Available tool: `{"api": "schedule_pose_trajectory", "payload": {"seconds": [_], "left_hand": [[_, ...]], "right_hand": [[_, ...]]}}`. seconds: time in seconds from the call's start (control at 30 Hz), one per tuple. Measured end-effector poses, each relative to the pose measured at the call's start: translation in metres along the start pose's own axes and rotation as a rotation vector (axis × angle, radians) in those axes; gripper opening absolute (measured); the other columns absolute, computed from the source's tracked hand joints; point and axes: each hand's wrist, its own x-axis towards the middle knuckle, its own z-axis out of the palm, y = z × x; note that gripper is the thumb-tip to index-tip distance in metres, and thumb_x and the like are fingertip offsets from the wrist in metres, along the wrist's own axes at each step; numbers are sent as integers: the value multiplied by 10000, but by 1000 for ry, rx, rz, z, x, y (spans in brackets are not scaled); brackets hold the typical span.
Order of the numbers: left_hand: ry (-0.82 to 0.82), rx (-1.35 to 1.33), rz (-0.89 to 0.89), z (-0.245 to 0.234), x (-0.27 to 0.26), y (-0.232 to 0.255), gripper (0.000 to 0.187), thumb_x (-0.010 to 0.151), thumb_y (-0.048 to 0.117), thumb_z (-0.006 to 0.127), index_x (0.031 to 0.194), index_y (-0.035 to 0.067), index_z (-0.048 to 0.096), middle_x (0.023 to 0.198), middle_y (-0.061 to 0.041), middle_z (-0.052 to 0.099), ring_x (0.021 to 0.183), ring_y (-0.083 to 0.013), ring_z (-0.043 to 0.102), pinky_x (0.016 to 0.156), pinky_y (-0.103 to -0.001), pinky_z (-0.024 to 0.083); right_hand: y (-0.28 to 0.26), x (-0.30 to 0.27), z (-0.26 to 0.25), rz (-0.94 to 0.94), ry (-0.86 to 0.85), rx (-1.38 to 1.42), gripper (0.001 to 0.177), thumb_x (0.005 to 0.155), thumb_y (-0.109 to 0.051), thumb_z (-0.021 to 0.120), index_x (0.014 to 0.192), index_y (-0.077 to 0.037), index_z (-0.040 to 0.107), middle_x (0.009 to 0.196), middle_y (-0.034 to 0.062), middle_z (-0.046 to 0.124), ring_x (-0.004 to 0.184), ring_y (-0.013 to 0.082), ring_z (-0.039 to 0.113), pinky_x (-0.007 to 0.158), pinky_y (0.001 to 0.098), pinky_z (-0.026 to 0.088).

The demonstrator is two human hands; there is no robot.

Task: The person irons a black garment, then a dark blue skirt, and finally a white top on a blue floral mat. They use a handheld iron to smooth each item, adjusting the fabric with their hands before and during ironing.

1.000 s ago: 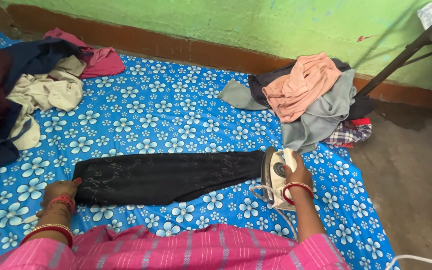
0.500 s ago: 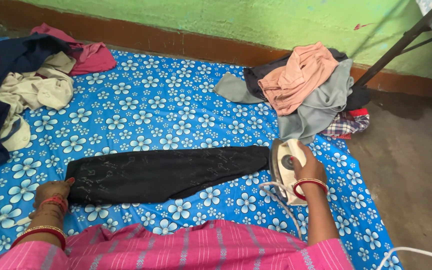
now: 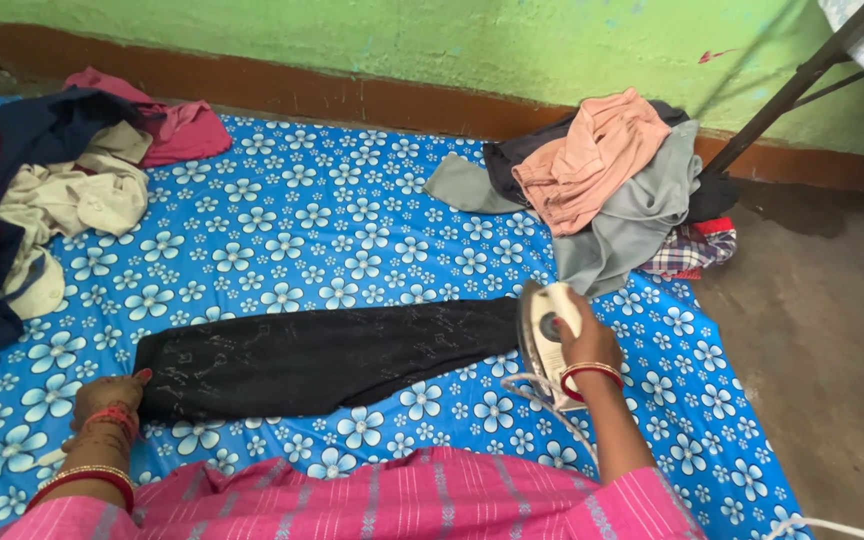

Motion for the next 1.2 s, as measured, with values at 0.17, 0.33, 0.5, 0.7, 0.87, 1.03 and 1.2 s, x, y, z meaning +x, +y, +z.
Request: {"api": "schedule_pose_trajectory", "payload": {"seconds": [0.17,0.33,0.5,0.7,0.87,1.03,1.2], "left_hand": [[-30,5,-40,5,3,-10,515,936,505,738,1231,85,778,1446,-223,608,1464,-482,385,1209,-689,148],[0,21,24,9,9,-11,502,919,520,744,1181,93,782,1389,-178,632,1442,-466,364,1169,-690,117],[-5,-8,-69,11,12,-15,472,874,531,796,1150,147,796,1348,-137,669,1406,-433,440,1169,-666,172],[-11,-26,-33,8,10,-14,418,890,512,794,1106,155,813,1265,-92,733,1361,-375,508,1173,-644,180],[20,-22,-77,6,1,-10,412,863,517,825,1064,158,830,1240,-87,728,1321,-360,513,1134,-598,217],[25,-45,-87,4,-3,-10,370,865,507,820,1058,191,817,1231,-96,720,1303,-375,518,1108,-600,237],[23,-34,-24,4,-1,-11,371,865,485,828,1035,156,818,1186,-77,745,1299,-335,543,1146,-588,200]], "right_hand": [[-42,-32,9,-541,-5,118,577,906,-349,720,1445,-413,525,1040,178,730,944,411,705,784,505,558],[-101,-71,47,-851,-103,125,577,908,-369,720,1449,-418,526,1011,169,728,879,381,721,725,479,581],[-94,-62,72,-744,-112,62,555,945,-402,690,1462,-422,490,940,151,721,852,380,713,721,493,576],[-59,-15,63,-427,19,51,579,922,-355,696,1461,-413,494,939,178,722,866,409,706,705,522,555],[-41,-20,36,-347,77,71,568,932,-324,692,1466,-388,511,989,184,730,896,411,715,716,510,568],[-76,-58,41,-754,44,117,543,920,-320,711,1433,-358,538,1043,140,738,818,371,725,665,484,578],[-131,-100,60,-1127,-117,68,609,936,-319,678,1506,-345,466,1043,122,698,762,320,735,617,436,598]]}}
